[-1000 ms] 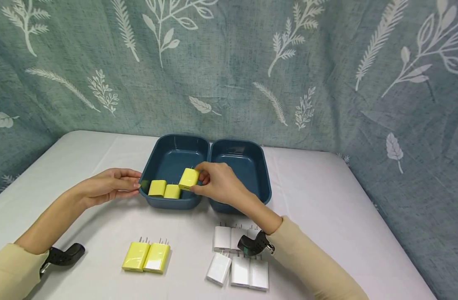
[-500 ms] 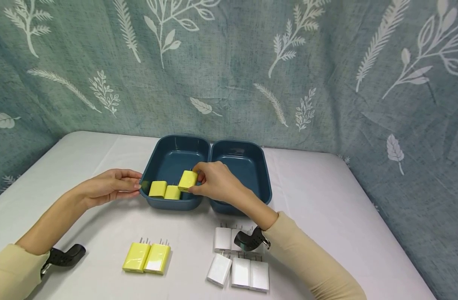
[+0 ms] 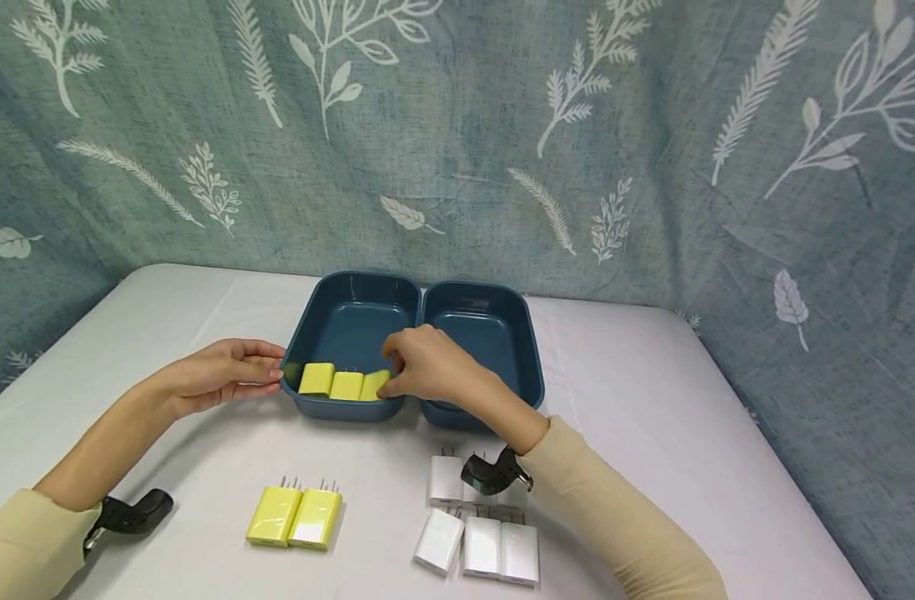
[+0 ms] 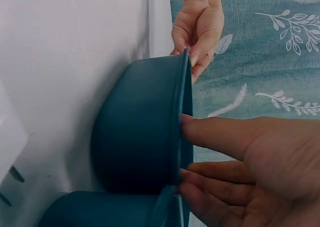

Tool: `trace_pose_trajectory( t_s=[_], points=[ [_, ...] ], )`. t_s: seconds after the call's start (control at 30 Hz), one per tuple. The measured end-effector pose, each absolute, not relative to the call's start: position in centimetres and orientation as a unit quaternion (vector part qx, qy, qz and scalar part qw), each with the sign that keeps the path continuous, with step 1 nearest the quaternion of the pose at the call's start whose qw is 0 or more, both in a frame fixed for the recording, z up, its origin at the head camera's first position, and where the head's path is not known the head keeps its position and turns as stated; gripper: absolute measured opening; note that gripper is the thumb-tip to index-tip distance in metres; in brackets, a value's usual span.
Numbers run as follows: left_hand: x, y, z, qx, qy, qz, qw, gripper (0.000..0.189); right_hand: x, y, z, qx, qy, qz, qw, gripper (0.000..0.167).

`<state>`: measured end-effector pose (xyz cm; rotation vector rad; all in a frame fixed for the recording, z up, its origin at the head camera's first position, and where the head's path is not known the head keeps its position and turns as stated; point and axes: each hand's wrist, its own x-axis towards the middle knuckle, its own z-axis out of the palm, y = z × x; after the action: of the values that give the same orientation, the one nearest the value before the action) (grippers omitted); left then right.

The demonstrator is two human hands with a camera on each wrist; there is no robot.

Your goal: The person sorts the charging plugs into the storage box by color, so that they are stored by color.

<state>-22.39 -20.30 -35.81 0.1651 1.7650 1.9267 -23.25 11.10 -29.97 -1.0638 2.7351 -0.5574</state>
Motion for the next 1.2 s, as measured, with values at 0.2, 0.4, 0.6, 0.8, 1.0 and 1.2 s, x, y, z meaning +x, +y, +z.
trace_pose_trajectory(
  t_s=[0.2,0.4,0.6,0.8,1.0,1.2],
  points=[
    [-22.2,-20.3,-35.6,0.064,0.652,0.709,0.260,0.052,-23.1,11.2,-29.8,-0.360,0.910,-0.189,0.086,0.047],
    [-22.2,-20.3,-35.5,0.064,0.652,0.709,0.262,0.051,-22.7,11.6,-29.8,-0.362,0.905,-0.211,0.078,0.046],
    [-22.2,-20.3,-35.4,0.061,0.650,0.711,0.263,0.052,-22.3,11.8,-29.8,-0.373,0.899,-0.222,0.054,0.041],
    [-22.3,-20.3,-35.3,0.059,0.647,0.713,0.263,0.053,-21.5,11.8,-29.7,-0.386,0.890,-0.242,0.014,0.038],
    [-22.3,-20.3,-35.3,0.063,0.645,0.715,0.262,0.054,-19.9,11.7,-29.6,-0.400,0.876,-0.270,-0.001,0.038],
    [-22.3,-20.3,-35.5,0.067,0.644,0.716,0.261,0.053,-18.3,11.4,-29.7,-0.403,0.871,-0.279,0.009,0.039]
  ],
)
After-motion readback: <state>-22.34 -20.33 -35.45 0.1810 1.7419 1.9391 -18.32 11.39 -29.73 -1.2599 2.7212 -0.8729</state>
